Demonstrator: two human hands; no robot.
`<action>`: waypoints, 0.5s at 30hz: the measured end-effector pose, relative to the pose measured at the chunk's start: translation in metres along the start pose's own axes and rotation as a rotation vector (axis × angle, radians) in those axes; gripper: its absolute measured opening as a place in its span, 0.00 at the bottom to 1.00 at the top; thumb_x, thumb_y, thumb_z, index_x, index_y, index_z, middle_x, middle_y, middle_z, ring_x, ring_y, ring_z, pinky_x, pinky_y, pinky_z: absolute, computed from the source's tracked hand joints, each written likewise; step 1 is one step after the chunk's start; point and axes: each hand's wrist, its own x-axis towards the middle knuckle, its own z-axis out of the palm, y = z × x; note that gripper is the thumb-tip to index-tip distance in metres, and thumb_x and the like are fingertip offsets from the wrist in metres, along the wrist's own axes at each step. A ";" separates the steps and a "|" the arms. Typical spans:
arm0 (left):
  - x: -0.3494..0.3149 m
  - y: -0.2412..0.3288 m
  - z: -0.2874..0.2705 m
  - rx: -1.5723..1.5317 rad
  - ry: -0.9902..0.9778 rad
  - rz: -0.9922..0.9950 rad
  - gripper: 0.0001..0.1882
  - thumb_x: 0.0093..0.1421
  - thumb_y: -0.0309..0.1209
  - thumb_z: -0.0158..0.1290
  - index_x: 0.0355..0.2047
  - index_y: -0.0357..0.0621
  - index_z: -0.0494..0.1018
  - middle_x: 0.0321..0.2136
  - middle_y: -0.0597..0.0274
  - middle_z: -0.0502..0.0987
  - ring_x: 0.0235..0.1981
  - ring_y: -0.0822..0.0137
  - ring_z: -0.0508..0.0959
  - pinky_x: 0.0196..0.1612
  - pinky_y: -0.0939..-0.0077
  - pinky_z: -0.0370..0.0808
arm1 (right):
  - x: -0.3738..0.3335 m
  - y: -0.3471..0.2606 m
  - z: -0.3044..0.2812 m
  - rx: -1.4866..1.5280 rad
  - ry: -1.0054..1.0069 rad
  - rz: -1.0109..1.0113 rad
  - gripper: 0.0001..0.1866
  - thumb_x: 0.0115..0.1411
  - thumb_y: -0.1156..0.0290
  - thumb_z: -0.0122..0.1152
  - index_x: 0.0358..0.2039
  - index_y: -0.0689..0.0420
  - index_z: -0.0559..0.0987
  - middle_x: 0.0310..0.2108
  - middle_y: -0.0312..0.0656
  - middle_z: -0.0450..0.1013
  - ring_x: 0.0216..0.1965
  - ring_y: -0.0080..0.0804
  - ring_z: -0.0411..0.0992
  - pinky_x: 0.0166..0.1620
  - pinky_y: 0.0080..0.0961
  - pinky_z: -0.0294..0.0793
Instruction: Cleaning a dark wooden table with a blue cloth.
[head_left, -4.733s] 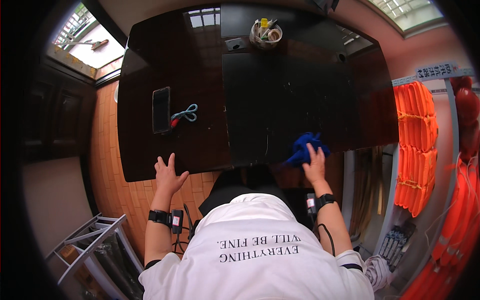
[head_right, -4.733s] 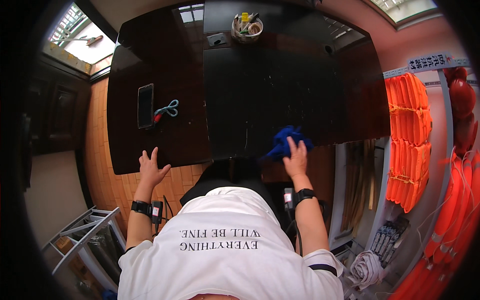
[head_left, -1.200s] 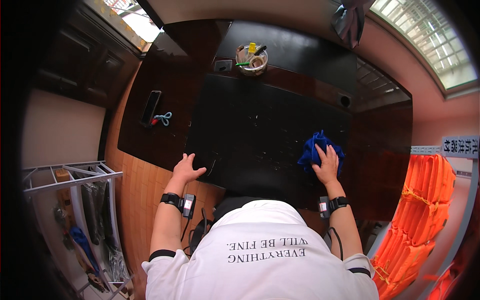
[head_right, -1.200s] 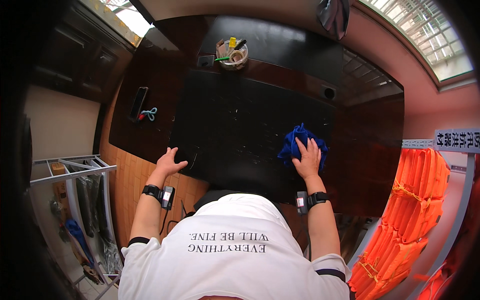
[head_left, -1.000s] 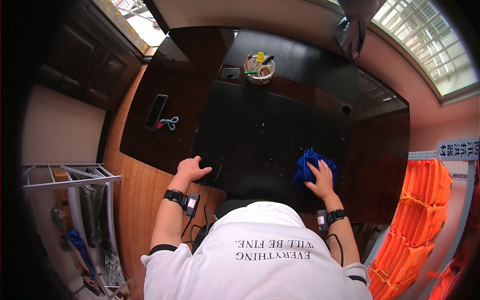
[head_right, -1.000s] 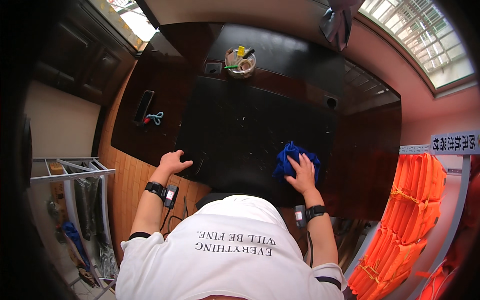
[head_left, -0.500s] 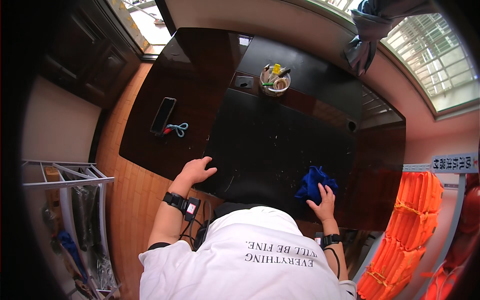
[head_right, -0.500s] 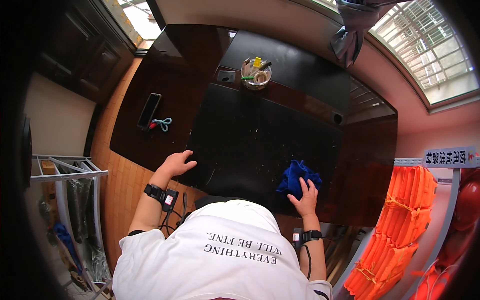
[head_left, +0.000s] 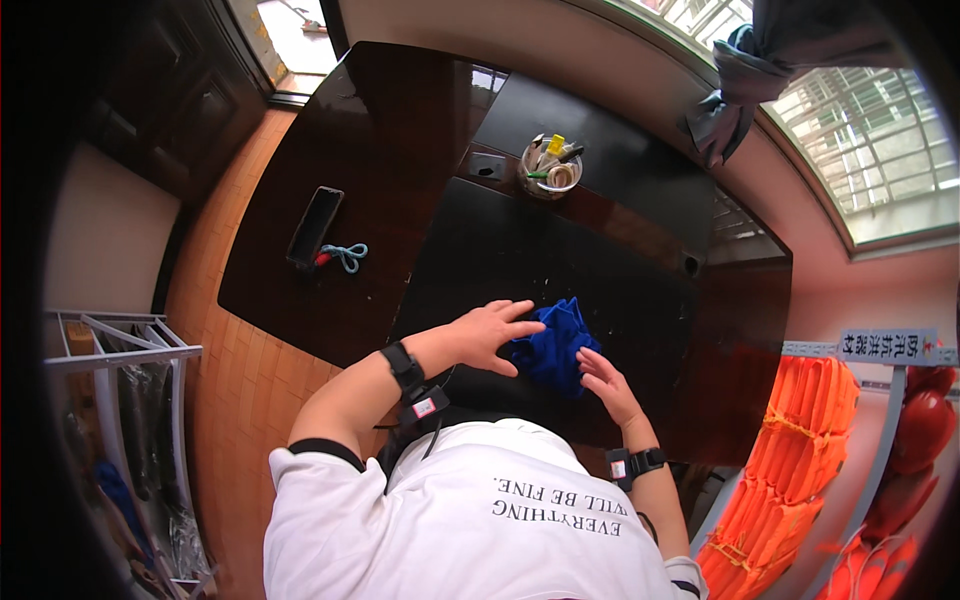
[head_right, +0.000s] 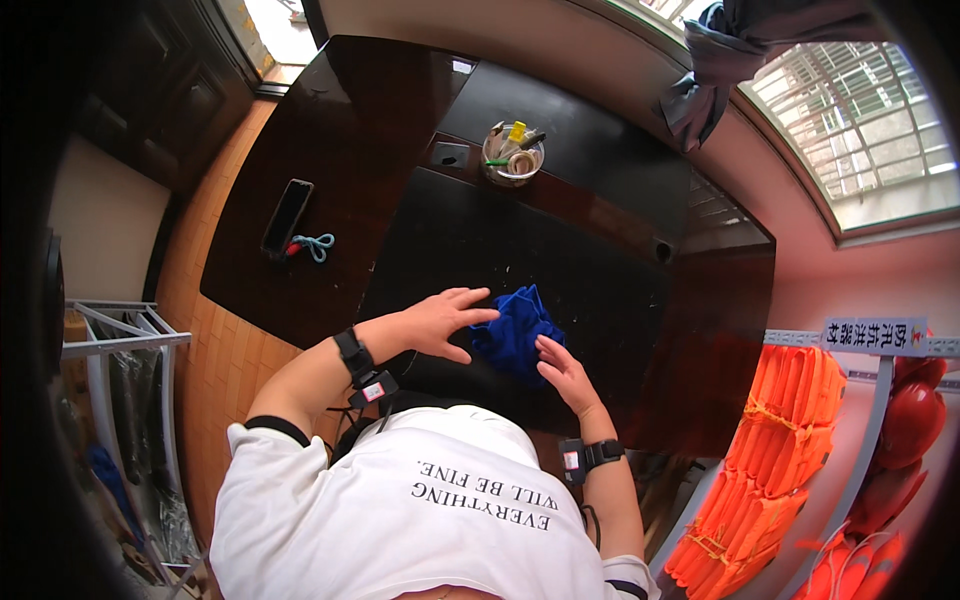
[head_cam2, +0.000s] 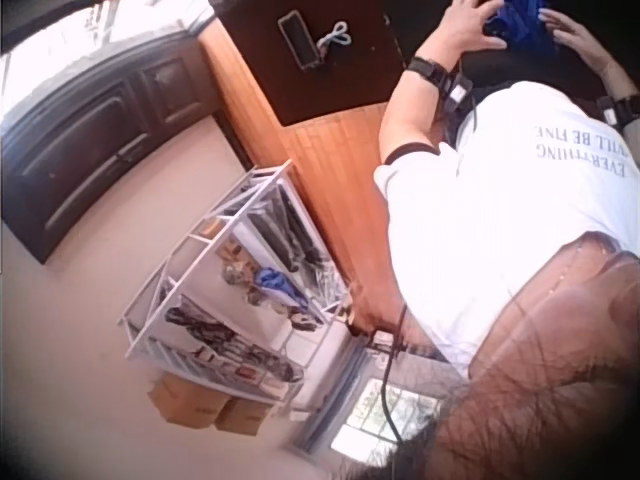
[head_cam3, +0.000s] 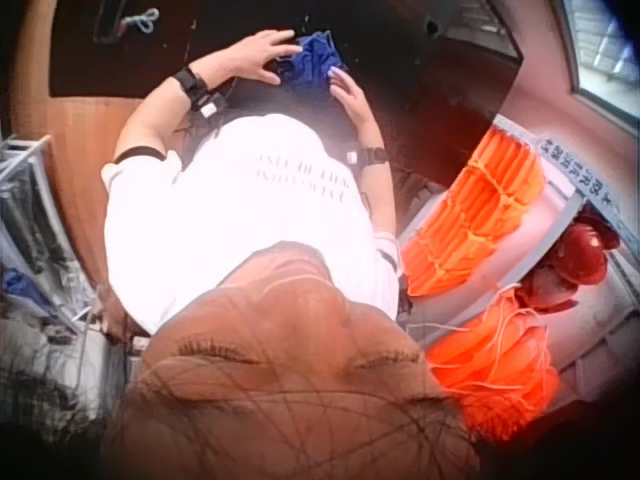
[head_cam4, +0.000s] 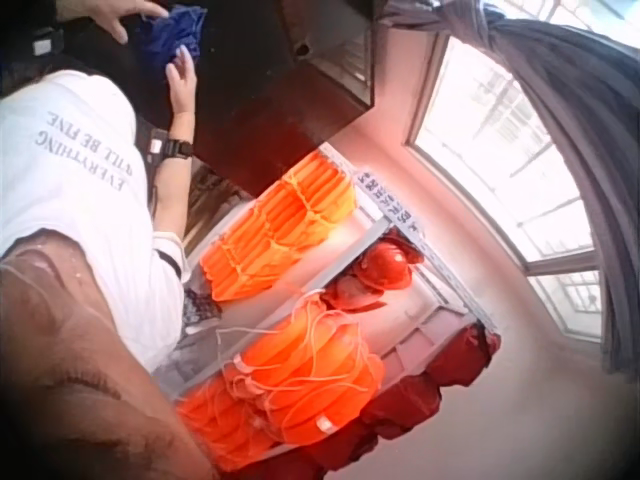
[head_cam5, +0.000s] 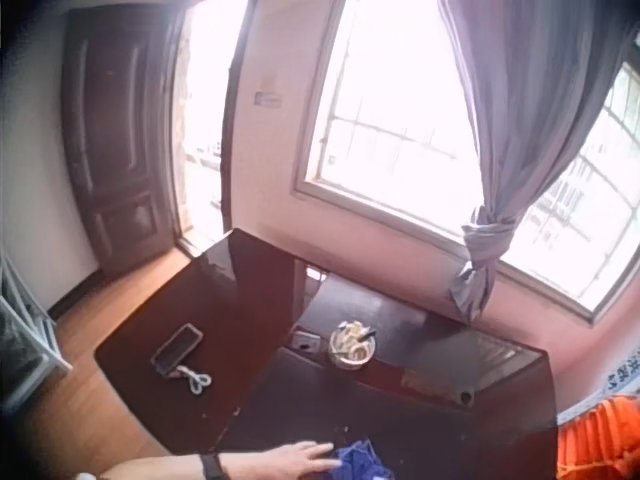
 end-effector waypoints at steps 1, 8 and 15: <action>0.007 0.002 0.003 0.094 -0.006 0.099 0.45 0.44 0.44 0.66 0.62 0.62 0.59 0.65 0.47 0.52 0.63 0.41 0.56 0.61 0.54 0.61 | -0.009 0.008 -0.005 0.047 0.052 0.062 0.29 0.60 0.69 0.56 0.62 0.53 0.63 0.60 0.42 0.64 0.61 0.38 0.61 0.61 0.32 0.60; 0.062 0.018 0.019 0.319 -0.155 0.326 0.47 0.40 0.47 0.68 0.62 0.72 0.60 0.67 0.56 0.47 0.67 0.45 0.46 0.61 0.40 0.55 | -0.090 0.096 -0.012 -0.967 0.506 0.045 0.34 0.50 0.61 0.64 0.58 0.54 0.67 0.55 0.50 0.65 0.56 0.52 0.60 0.60 0.42 0.57; 0.085 0.007 0.050 0.396 -0.194 0.277 0.36 0.45 0.45 0.65 0.56 0.71 0.67 0.63 0.63 0.56 0.65 0.49 0.51 0.57 0.39 0.59 | -0.107 0.120 -0.002 -0.936 0.425 0.239 0.40 0.49 0.59 0.65 0.62 0.51 0.62 0.68 0.50 0.46 0.66 0.56 0.45 0.65 0.44 0.52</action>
